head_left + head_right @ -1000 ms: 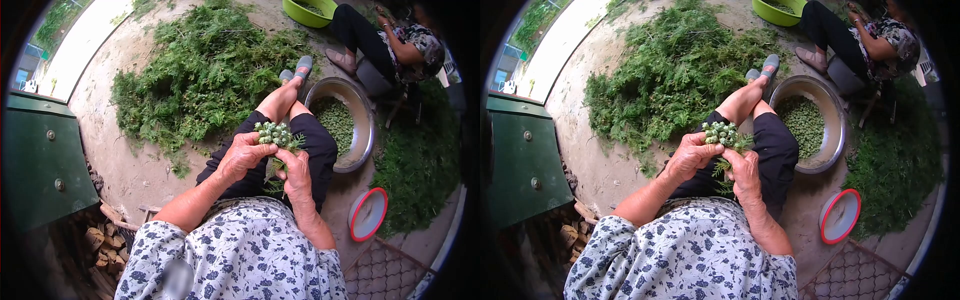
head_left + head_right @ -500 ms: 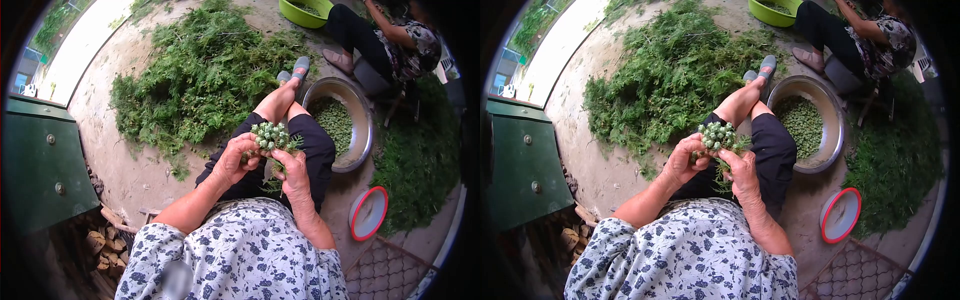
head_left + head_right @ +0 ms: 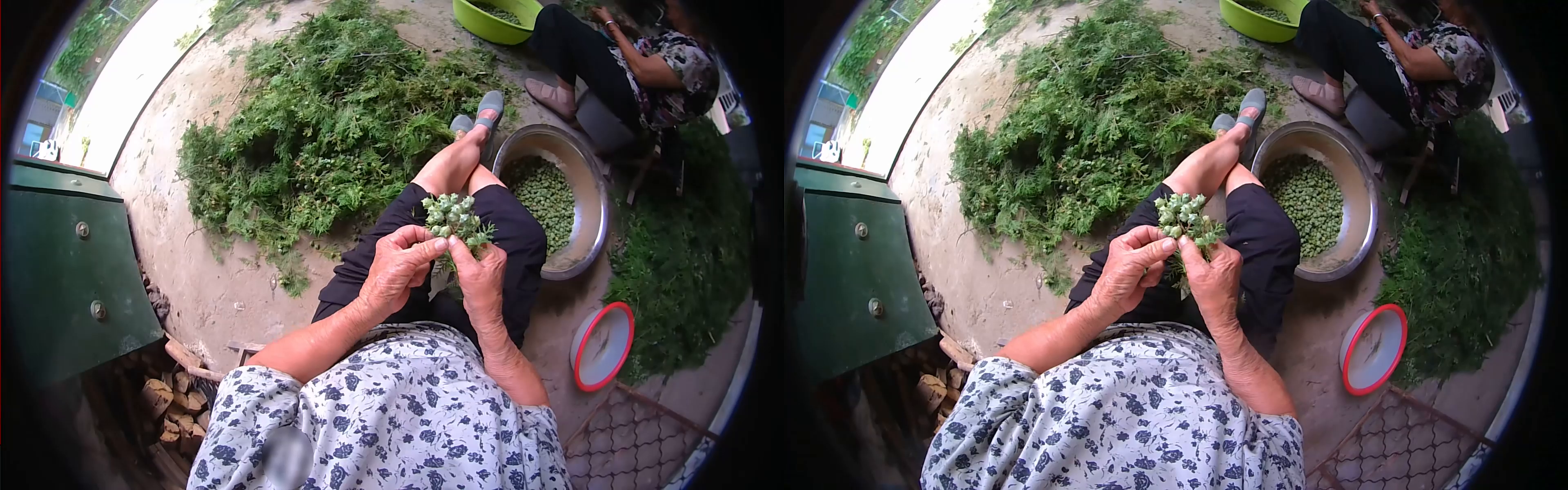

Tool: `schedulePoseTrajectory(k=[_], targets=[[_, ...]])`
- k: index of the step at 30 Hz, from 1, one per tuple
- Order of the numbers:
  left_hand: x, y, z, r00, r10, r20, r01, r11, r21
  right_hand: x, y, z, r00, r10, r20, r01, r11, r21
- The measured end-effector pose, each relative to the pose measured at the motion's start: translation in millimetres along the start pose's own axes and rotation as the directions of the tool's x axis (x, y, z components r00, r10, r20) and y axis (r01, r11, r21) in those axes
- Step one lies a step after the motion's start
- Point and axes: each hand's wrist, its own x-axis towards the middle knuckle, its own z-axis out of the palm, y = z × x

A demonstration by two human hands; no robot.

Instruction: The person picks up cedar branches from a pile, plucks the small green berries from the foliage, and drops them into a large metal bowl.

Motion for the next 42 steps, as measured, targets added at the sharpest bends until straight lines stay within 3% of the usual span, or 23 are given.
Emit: schedulePoseTrajectory(k=[2,6,8,15,21,24,26,27,29,30,32,34,36,37,42], targets=[[2,0,2,0.999,-0.007,-0.034,0.006,1.0,-0.027,-1,-1,0,0.999,-0.049,0.007,0.049,0.997,-0.058],[5,6,9,0.992,-0.085,-0.093,0.065,0.978,-0.199,-2,-5,0,0.995,0.07,0.067,-0.064,0.994,-0.089],[8,5,4,0.995,-0.101,-0.012,0.097,0.978,-0.186,-2,-8,0,0.962,0.257,0.088,-0.27,0.943,0.195],[10,13,-2,0.998,-0.059,0.01,0.06,0.995,-0.084,-2,-5,-2,0.951,0.272,0.148,-0.301,0.923,0.238],[8,27,-13,0.99,-0.081,0.115,0.066,0.99,0.127,1,-6,-10,0.945,0.254,0.205,-0.288,0.945,0.156],[5,39,-14,0.984,-0.111,0.141,0.07,0.96,0.271,3,-19,-16,0.91,0.269,0.314,-0.332,0.928,0.168],[4,41,-15,0.976,-0.036,0.212,-0.072,0.874,0.481,3,-22,-17,0.88,0.324,0.348,-0.407,0.891,0.2],[6,41,-18,0.977,-0.035,0.212,-0.073,0.874,0.48,2,-23,-19,0.879,0.324,0.349,-0.407,0.891,0.2],[11,37,-25,0.971,-0.037,0.237,-0.136,0.728,0.672,3,-27,-24,0.851,0.355,0.387,-0.452,0.87,0.196],[10,39,-29,0.971,-0.037,0.236,-0.136,0.728,0.672,3,-34,-29,0.829,0.438,0.347,-0.538,0.793,0.286],[9,44,-37,0.976,-0.117,0.181,0.023,0.891,0.453,7,-40,-38,0.881,0.402,0.251,-0.462,0.844,0.271],[11,38,-40,0.974,-0.111,0.199,0.034,0.933,0.358,8,-35,-38,0.894,0.388,0.224,-0.44,0.857,0.268],[12,29,-38,0.956,-0.049,0.29,0.055,0.998,-0.013,11,-29,-30,0.905,0.381,0.188,-0.424,0.836,0.349],[11,26,-33,0.963,-0.025,0.269,0.054,0.993,-0.101,10,-26,-27,0.914,0.358,0.192,-0.403,0.855,0.326],[10,20,-32,0.953,-0.084,0.29,0.156,0.96,-0.234,7,-17,-24,0.913,0.334,0.233,-0.374,0.914,0.158]])
